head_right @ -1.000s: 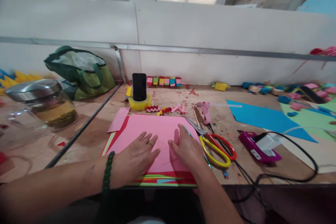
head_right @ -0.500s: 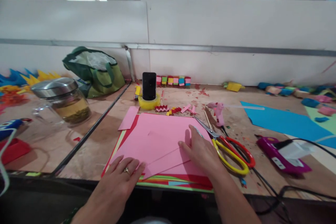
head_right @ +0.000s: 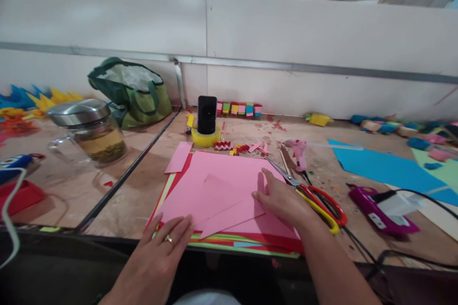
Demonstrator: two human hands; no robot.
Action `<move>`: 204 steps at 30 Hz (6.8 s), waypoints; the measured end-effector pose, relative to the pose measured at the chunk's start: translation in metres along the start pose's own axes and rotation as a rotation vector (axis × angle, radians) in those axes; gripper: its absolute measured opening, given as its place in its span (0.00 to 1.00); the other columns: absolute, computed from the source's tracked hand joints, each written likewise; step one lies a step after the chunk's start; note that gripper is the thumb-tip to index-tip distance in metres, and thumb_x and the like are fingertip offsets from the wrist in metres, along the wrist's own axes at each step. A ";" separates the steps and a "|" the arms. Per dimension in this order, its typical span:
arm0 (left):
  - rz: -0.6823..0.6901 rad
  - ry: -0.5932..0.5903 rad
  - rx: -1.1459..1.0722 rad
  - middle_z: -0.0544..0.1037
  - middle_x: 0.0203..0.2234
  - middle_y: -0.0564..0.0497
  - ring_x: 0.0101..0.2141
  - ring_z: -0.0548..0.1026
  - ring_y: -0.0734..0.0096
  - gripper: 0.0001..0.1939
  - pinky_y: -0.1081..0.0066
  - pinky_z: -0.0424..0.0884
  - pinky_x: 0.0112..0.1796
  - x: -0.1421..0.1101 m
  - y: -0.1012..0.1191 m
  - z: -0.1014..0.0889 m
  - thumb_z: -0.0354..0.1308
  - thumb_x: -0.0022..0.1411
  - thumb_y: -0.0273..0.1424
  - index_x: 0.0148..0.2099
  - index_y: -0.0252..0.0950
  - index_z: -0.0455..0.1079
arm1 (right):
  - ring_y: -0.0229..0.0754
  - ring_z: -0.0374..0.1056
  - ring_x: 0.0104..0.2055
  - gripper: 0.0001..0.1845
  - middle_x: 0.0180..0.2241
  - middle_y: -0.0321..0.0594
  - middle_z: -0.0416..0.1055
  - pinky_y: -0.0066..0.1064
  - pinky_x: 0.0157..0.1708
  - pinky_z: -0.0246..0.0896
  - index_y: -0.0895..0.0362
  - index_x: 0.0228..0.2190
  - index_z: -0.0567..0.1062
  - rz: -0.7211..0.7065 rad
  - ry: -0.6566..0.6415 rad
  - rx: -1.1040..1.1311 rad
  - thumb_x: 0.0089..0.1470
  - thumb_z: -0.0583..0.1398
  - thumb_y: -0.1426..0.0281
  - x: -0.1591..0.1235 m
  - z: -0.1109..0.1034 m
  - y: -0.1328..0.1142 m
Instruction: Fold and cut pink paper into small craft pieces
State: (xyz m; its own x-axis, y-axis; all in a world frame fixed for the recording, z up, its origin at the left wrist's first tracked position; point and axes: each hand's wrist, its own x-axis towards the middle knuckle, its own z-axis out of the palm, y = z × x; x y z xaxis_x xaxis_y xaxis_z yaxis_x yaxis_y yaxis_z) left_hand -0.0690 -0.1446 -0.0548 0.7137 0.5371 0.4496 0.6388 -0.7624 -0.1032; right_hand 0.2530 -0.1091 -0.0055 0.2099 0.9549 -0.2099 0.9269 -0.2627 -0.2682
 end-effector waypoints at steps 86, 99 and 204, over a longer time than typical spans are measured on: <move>-0.364 -0.492 -0.829 0.69 0.23 0.54 0.24 0.65 0.75 0.17 0.75 0.59 0.24 0.116 -0.072 0.010 0.55 0.59 0.43 0.27 0.33 0.66 | 0.38 0.58 0.24 0.18 0.21 0.33 0.63 0.29 0.24 0.54 0.53 0.22 0.61 -0.230 0.230 0.317 0.59 0.53 0.58 -0.043 0.035 -0.022; -0.373 -0.516 -0.821 0.67 0.23 0.55 0.25 0.64 0.74 0.18 0.73 0.59 0.27 0.122 -0.071 0.017 0.58 0.55 0.42 0.23 0.35 0.60 | 0.40 0.61 0.22 0.31 0.18 0.26 0.60 0.31 0.26 0.55 0.57 0.54 0.60 -0.058 0.235 0.561 0.53 0.58 0.56 -0.037 0.037 -0.027; 0.461 -0.345 -0.157 0.72 0.51 0.38 0.47 0.71 0.58 0.18 0.60 0.67 0.47 0.079 -0.074 -0.007 0.44 0.66 0.19 0.56 0.29 0.64 | 0.42 0.68 0.39 0.20 0.36 0.44 0.75 0.32 0.36 0.70 0.59 0.39 0.75 -0.858 0.386 -0.129 0.53 0.48 0.85 -0.070 0.029 -0.010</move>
State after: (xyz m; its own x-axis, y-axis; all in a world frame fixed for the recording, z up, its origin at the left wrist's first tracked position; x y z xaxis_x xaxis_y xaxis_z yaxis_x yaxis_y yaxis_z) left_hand -0.0617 -0.0488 -0.0056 0.9762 0.2042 0.0729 0.2095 -0.9749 -0.0749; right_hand 0.2199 -0.1777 -0.0151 -0.4914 0.8008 0.3424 0.8350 0.5449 -0.0760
